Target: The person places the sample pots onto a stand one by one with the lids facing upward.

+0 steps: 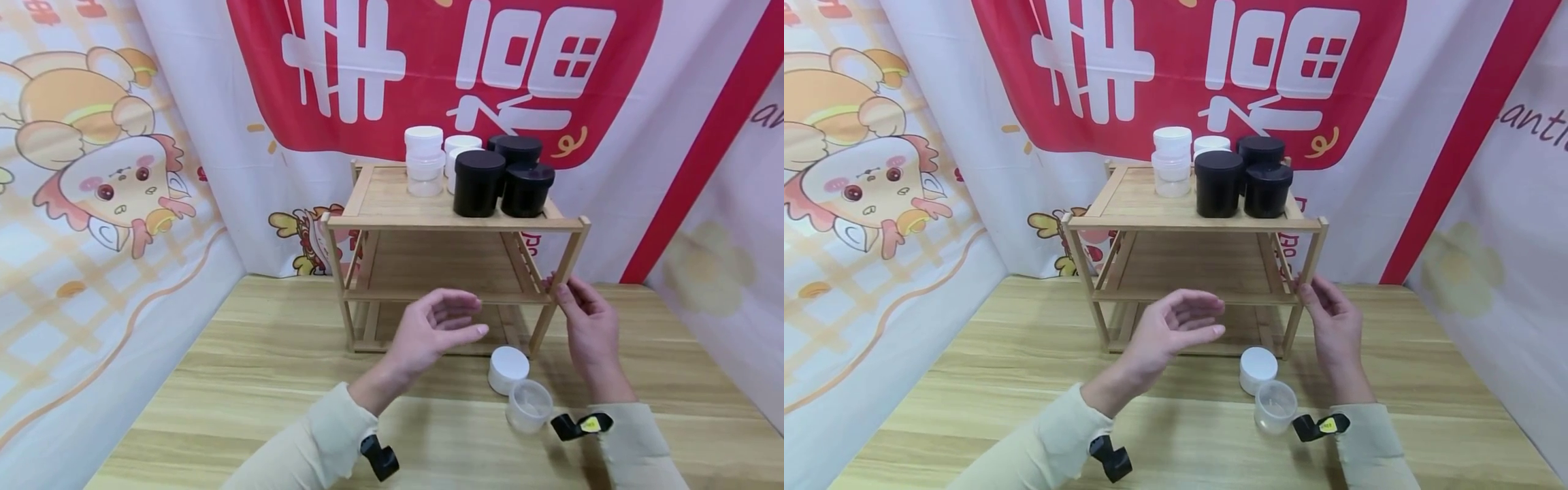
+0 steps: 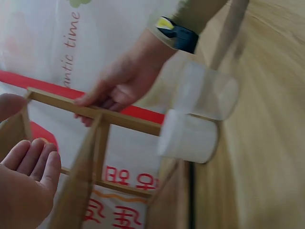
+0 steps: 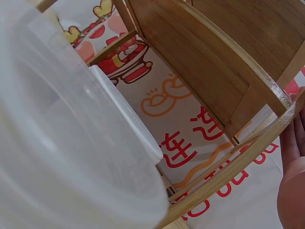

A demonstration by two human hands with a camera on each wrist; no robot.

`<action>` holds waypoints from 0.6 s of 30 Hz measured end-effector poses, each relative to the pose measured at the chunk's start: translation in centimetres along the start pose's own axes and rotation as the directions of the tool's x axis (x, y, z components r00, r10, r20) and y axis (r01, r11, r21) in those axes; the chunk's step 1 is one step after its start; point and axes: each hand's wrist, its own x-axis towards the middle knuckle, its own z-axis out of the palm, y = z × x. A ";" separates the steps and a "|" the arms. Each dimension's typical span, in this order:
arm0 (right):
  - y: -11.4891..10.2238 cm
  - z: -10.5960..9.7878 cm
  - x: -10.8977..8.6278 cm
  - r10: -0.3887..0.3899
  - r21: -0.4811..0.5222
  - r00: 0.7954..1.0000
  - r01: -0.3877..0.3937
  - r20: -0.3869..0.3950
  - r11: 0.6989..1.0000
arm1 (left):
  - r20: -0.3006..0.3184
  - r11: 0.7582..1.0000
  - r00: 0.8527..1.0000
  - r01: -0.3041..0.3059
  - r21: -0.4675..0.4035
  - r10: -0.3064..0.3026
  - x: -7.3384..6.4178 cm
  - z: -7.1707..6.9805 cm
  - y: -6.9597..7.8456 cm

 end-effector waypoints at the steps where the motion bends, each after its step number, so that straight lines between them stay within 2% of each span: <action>1: 0.0 0.0 0.0 0.000 0.000 1.000 0.000 0.001 1.000 | 0.001 1.000 1.000 0.012 0.002 -0.012 0.0 0.1 -0.8; 9: 0.2 -0.1 -0.2 -0.002 -0.030 1.000 0.002 0.017 1.000 | -0.003 0.988 0.990 0.138 0.076 -0.138 0.7 0.8 -6.8; 12: 0.2 -0.1 -0.2 0.013 -0.023 1.000 -0.013 0.015 1.000 | 0.001 0.984 0.987 0.162 0.072 -0.162 0.9 0.6 -8.1; 18: 0.2 -0.1 0.1 0.002 -0.020 1.000 -0.002 0.000 1.000 | 0.022 0.981 0.982 0.186 0.047 -0.188 1.1 0.4 -9.8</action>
